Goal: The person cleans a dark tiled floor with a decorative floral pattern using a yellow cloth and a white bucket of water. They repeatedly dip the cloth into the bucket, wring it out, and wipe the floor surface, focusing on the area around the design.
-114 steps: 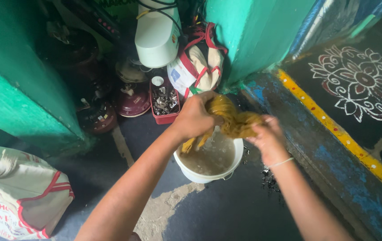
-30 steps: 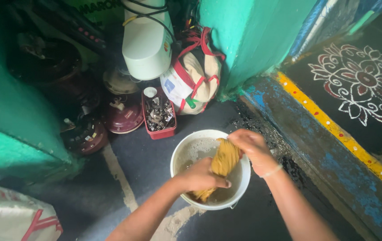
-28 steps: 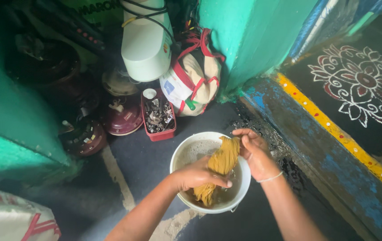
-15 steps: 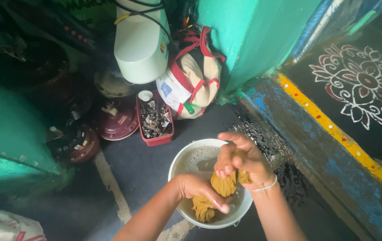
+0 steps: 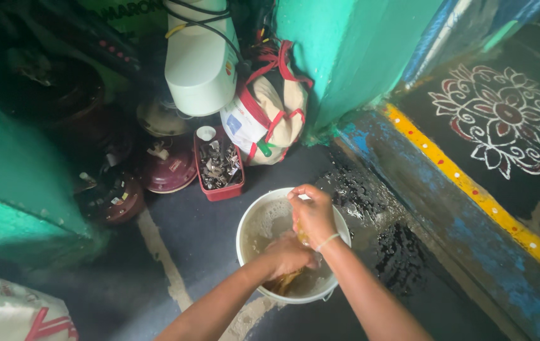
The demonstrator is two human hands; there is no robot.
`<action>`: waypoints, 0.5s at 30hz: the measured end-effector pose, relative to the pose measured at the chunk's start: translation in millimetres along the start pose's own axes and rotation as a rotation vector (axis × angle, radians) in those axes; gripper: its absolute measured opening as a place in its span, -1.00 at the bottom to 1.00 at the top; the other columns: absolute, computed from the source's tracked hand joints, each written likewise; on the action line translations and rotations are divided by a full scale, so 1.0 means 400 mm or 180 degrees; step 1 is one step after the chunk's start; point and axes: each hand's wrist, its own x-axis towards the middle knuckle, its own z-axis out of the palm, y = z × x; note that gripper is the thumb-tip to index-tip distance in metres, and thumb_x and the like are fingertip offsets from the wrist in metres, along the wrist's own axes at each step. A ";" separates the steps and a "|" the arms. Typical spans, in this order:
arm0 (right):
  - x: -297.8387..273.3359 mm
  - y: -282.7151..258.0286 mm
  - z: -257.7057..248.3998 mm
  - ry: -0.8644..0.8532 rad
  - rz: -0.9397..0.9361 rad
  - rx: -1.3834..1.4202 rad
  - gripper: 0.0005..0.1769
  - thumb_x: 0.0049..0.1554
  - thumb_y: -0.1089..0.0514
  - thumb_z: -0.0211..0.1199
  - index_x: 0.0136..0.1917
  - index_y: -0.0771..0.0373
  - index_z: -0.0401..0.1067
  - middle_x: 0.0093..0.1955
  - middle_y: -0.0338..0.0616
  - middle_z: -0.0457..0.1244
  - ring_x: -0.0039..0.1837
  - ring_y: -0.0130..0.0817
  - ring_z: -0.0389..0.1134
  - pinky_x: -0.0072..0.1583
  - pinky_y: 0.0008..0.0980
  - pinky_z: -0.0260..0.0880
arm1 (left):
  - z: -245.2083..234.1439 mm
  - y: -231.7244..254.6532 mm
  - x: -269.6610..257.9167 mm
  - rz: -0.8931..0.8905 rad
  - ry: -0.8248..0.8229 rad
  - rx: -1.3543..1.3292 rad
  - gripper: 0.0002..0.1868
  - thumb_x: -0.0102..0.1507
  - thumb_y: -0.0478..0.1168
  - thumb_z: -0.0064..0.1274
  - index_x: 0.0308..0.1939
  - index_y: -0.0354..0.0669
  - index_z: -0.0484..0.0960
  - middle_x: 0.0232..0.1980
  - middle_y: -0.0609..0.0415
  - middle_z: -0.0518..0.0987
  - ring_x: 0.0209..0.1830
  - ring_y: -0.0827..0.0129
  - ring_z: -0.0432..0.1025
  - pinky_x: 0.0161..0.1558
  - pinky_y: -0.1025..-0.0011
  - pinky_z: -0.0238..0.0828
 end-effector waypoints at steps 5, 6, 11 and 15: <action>-0.011 0.008 0.027 0.0804 -0.0007 -0.1375 -0.86 0.19 0.10 0.24 -0.05 0.20 0.45 -0.48 -0.12 0.27 -0.47 -0.32 0.29 -0.37 -0.31 0.23 | 0.016 0.012 -0.010 0.0012 0.0661 0.0870 -0.40 0.16 0.15 0.11 0.11 -0.19 0.64 0.05 -0.23 0.68 0.09 0.00 0.58 0.15 0.15 0.45; -0.012 0.014 0.024 0.0895 -0.0346 -0.1794 -0.83 0.20 0.06 0.25 -0.04 0.20 0.45 -0.42 -0.10 0.30 -0.40 -0.28 0.32 -0.31 -0.28 0.26 | 0.022 0.009 -0.016 0.0097 0.0754 0.0908 -0.36 0.15 0.16 0.11 0.19 -0.14 0.56 0.05 -0.24 0.67 0.09 -0.01 0.57 0.15 0.15 0.44; -0.013 0.017 -0.066 0.0660 -0.1378 -0.1909 -0.82 0.33 0.07 0.08 0.07 0.17 0.41 -0.10 0.02 0.40 -0.05 -0.15 0.46 0.01 -0.19 0.42 | -0.024 -0.013 -0.016 0.0418 0.0232 -0.0216 -0.34 0.07 0.15 0.27 0.11 -0.19 0.62 -0.06 -0.09 0.66 -0.12 0.20 0.57 0.02 0.18 0.49; -0.116 -0.082 -0.169 -0.0354 -0.2800 -0.2313 -0.59 0.17 0.25 0.06 0.30 0.24 0.30 0.31 0.19 0.24 0.30 0.12 0.32 0.22 -0.12 0.41 | -0.089 -0.072 0.040 0.1007 -0.1367 -0.1907 -0.50 0.27 0.01 0.25 0.13 -0.25 0.57 -0.12 0.09 0.54 -0.37 0.41 0.37 -0.26 0.32 0.32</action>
